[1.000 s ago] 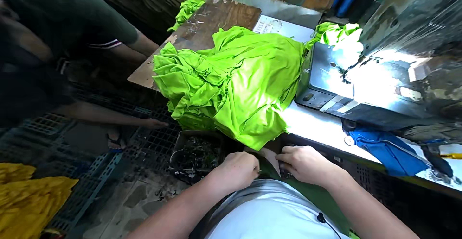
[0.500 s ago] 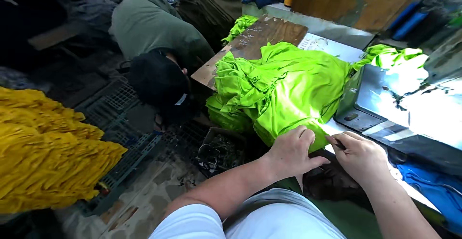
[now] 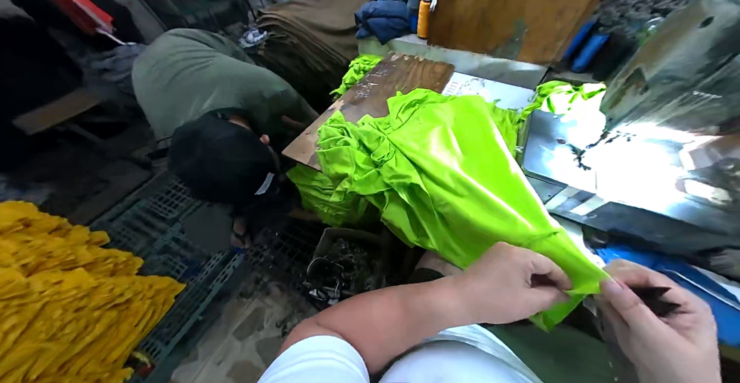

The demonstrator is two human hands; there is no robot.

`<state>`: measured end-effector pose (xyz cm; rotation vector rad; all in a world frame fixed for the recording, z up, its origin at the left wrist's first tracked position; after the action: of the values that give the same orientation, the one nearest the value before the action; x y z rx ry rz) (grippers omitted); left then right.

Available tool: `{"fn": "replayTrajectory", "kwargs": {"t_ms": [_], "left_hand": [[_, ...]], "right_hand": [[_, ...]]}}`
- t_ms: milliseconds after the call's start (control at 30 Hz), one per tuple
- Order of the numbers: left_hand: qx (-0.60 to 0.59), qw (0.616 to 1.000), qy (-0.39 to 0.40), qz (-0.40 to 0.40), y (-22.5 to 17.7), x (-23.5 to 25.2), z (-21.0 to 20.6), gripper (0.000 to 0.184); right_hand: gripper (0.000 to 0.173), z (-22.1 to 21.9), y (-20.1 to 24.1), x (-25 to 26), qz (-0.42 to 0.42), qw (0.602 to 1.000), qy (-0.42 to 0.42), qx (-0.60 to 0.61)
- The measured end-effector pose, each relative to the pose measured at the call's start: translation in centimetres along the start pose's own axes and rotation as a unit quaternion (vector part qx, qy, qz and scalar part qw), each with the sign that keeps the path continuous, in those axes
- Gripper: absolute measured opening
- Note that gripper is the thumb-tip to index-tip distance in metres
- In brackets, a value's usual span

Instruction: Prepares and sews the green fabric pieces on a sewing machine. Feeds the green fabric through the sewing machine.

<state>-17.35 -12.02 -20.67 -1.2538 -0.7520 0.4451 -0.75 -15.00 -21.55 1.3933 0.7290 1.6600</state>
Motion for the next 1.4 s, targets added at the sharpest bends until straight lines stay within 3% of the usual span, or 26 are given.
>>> {"fn": "replayTrajectory", "kwargs": {"t_ms": [67,133,200,300,400,500,600,667,700,767,833,900,933,1000,1067,1167,1267,1400], "left_hand": [[-0.143,0.986,0.013,0.089,1.3,-0.2,-1.2,0.007],[-0.19,0.973,-0.005,0.13,2.9,-0.4,-1.8,0.009],[-0.168,0.975,-0.037,0.143,4.8,-0.4,-1.5,0.01],[-0.191,0.965,-0.05,0.173,5.8,-1.0,-1.4,0.011],[-0.333,0.915,-0.07,0.218,5.9,-1.6,-2.0,0.01],[-0.427,0.875,-0.082,0.21,5.7,-1.6,-1.9,0.014],[-0.466,0.862,-0.092,0.177,4.1,-2.0,-0.6,0.017],[-0.467,0.864,-0.106,0.154,3.1,-2.6,1.0,0.017],[-0.43,0.887,-0.105,0.13,2.8,-2.7,1.8,0.015],[-0.207,0.973,-0.103,0.029,2.6,-2.7,3.4,0.012],[-0.024,0.991,-0.121,-0.043,2.5,-3.0,4.4,0.014],[-0.047,0.985,-0.166,-0.015,2.7,-3.3,5.3,0.009],[-0.099,0.977,-0.188,0.007,2.9,-3.5,5.7,0.007],[-0.201,0.955,-0.217,0.03,3.0,-3.9,6.1,0.013],[-0.246,0.946,-0.211,0.024,2.7,-4.2,6.3,0.014],[-0.225,0.964,-0.142,0.004,2.2,-4.2,6.4,0.013],[-0.137,0.982,-0.131,-0.005,1.7,-4.1,6.4,0.021],[-0.001,0.981,-0.189,-0.045,1.3,-4.6,6.4,0.019]], "right_hand": [[0.029,-0.8,-2.6,-2.3,-0.087,0.991,0.013,0.099],[0.051,-2.6,-5.1,-4.9,-0.202,0.971,0.029,0.126],[0.048,-4.1,-6.1,-6.1,-0.25,0.966,0.019,0.064],[0.03,-4.7,-6.3,-5.9,-0.196,0.979,0.001,0.052],[0.023,-4.6,-5.9,-5.1,-0.142,0.986,0.005,0.092],[0.014,-4.0,-4.9,-4.5,-0.107,0.99,-0.027,0.087],[0.005,-2.1,-3.8,-4.2,-0.055,0.991,-0.029,-0.121],[0.018,-1.3,-5.1,-4.1,-0.092,0.953,-0.027,-0.288],[0.018,-1.0,-6.0,-4.2,-0.128,0.946,-0.037,-0.296],[0.013,-0.2,-6.6,-4.0,-0.176,0.967,-0.097,-0.156],[0.011,-0.6,-6.3,-3.3,-0.226,0.956,-0.119,0.148],[0.008,-1.7,-5.6,-2.7,-0.244,0.882,-0.012,0.402],[0.016,-2.2,-5.3,-2.6,-0.235,0.84,0.042,0.487],[0.029,-2.6,-4.6,-2.6,-0.233,0.805,0.07,0.541],[0.027,-2.3,-3.8,-2.6,-0.223,0.849,0.044,0.478],[0.013,-1.4,-2.2,-2.4,-0.159,0.923,0.008,0.35],[0.023,-0.8,-0.5,-2.3,-0.082,0.98,-0.003,0.184],[0.02,-0.8,1.1,-2.4,-0.048,0.997,-0.038,-0.044]]}}
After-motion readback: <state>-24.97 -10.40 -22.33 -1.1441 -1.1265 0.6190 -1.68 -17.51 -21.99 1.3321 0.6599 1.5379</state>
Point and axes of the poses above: each hand's wrist, its own x-axis towards the middle knuckle, its own z-axis out of the back of the hand, y = z × x, the point moved 6 cm from there along x, towards the middle knuckle, and after that the axes turned 7 degrees about -x, right-handed, at the moved point
